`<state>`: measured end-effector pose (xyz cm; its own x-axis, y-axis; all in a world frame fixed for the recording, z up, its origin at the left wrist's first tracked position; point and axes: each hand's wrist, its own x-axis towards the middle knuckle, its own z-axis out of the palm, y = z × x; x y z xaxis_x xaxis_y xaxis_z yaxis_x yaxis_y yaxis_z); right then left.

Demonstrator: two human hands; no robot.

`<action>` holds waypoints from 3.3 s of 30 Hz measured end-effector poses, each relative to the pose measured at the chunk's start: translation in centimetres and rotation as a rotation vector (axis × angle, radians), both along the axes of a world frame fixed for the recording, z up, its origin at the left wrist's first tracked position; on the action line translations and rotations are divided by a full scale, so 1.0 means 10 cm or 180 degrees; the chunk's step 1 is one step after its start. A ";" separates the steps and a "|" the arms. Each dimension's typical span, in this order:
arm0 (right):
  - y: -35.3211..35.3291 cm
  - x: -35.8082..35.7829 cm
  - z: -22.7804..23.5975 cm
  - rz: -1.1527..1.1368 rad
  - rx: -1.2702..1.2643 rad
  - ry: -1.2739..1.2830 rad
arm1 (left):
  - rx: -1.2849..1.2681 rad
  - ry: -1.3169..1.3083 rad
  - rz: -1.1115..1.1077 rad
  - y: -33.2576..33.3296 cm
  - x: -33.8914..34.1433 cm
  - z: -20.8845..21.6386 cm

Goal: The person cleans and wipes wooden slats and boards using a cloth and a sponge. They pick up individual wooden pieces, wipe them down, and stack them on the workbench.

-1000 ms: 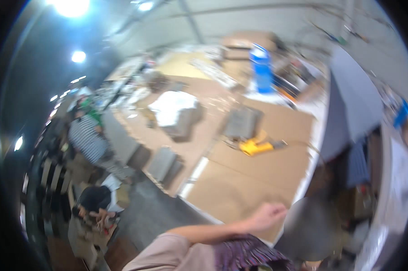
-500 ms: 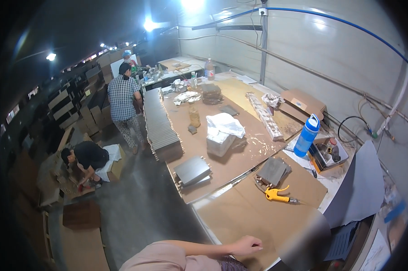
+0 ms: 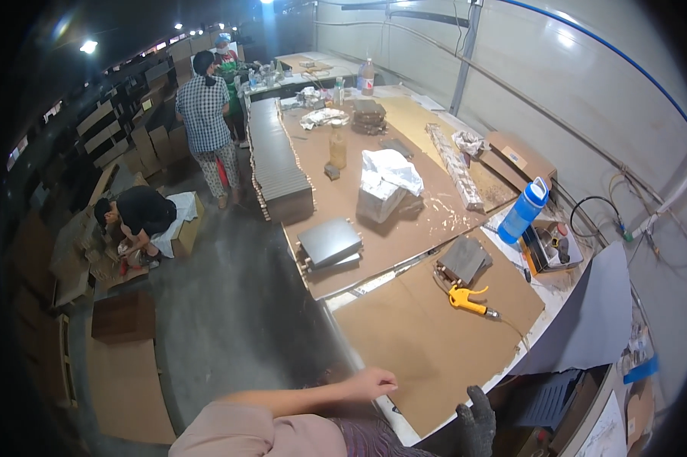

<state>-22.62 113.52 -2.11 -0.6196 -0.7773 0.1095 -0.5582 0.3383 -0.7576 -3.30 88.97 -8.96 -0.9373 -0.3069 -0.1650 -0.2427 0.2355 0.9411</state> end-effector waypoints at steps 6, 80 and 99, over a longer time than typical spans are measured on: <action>-0.41 0.32 -0.01 -0.0145 -0.0152 -0.0392 | -0.0008 -0.0173 -0.0071 -0.18 0.26 0.04; -5.39 1.92 -0.90 -0.2320 -0.0658 -0.1287 | -0.0309 0.0229 -0.1000 -4.83 0.48 -0.47; -5.37 2.10 -0.87 -0.3077 -0.1987 -0.2072 | -0.0682 0.0709 -0.1184 -5.20 0.39 0.50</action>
